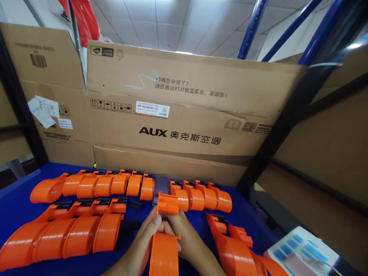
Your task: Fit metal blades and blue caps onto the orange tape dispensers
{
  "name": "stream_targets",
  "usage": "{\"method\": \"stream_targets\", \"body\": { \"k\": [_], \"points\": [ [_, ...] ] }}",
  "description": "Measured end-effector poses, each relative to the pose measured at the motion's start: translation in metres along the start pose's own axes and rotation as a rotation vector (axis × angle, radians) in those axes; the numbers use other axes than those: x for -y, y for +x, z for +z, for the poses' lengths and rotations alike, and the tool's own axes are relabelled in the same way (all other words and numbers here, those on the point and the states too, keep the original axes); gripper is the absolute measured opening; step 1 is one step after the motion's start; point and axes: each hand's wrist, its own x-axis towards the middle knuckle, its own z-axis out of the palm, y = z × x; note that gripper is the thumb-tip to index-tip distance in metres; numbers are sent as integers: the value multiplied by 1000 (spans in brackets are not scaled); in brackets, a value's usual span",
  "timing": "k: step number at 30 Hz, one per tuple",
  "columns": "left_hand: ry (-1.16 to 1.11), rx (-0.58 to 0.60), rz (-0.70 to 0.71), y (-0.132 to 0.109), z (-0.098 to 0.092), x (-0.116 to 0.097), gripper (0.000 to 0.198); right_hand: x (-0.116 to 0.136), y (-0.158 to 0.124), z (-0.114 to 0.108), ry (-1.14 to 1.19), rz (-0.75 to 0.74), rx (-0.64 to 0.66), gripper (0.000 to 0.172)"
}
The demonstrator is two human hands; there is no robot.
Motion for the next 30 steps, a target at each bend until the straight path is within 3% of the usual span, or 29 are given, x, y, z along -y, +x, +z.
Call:
{"method": "stream_targets", "body": {
  "k": [4,8,13,16,18,22,30],
  "points": [
    [-30,-36,28,1,2,-3,59,1,5,0,34,18,17,19],
    [-23,-82,46,1,6,-9,63,1,11,-2,59,89,-67,14],
    [-39,-138,-23,0,6,-11,64,-3,14,-11,148,160,-340,18],
    [-64,-128,-39,1,1,-7,62,-4,14,-17,349,185,-550,24],
    [-61,-109,-35,1,-2,-4,62,-3,15,-20,500,219,-612,29],
    [-31,-111,-26,3,-4,-4,64,3,16,-21,704,264,-633,33],
    [13,-201,-24,3,7,-16,66,3,20,-23,754,283,-667,36]
  ]
}}
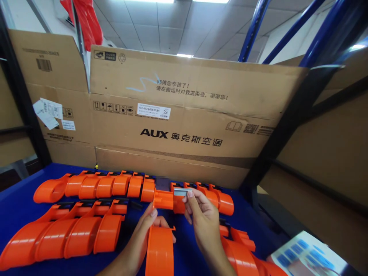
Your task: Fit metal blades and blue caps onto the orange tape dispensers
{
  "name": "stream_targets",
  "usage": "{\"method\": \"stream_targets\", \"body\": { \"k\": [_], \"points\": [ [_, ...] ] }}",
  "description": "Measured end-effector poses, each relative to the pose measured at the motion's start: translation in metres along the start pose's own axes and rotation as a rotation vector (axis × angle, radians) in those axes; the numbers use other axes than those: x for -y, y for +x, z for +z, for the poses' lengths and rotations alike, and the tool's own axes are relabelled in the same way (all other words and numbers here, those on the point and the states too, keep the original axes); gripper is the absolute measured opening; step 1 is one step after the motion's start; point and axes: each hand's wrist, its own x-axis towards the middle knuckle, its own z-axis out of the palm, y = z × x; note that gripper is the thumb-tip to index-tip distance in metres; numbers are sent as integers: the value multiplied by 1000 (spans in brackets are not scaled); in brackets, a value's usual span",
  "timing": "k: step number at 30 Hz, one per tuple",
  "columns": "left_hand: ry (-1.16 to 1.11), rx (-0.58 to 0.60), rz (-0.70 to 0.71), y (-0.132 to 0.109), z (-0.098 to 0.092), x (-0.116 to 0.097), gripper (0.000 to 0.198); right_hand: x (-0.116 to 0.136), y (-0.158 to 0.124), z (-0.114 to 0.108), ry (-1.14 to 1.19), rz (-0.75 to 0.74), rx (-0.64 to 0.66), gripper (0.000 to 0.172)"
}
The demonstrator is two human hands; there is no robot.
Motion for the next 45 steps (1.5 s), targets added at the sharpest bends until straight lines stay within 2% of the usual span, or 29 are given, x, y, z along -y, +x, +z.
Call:
{"method": "stream_targets", "body": {
  "k": [8,19,25,38,42,45],
  "points": [
    [-52,29,-49,3,-4,2,66,-1,-4,3,-20,9,9,40],
    [-73,44,-83,1,-7,7,71,3,-5,1,-112,-67,35,33],
    [-108,64,-92,2,-6,4,68,1,-4,1,-95,-78,28,32],
    [-170,107,-171,7,-9,2,68,5,-5,-3,-172,-92,110,34],
    [-105,116,-165,8,-9,3,68,-1,-9,1,-272,-96,119,36],
    [6,107,-89,8,-9,4,67,-2,-17,3,-456,-184,135,31]
  ]
}}
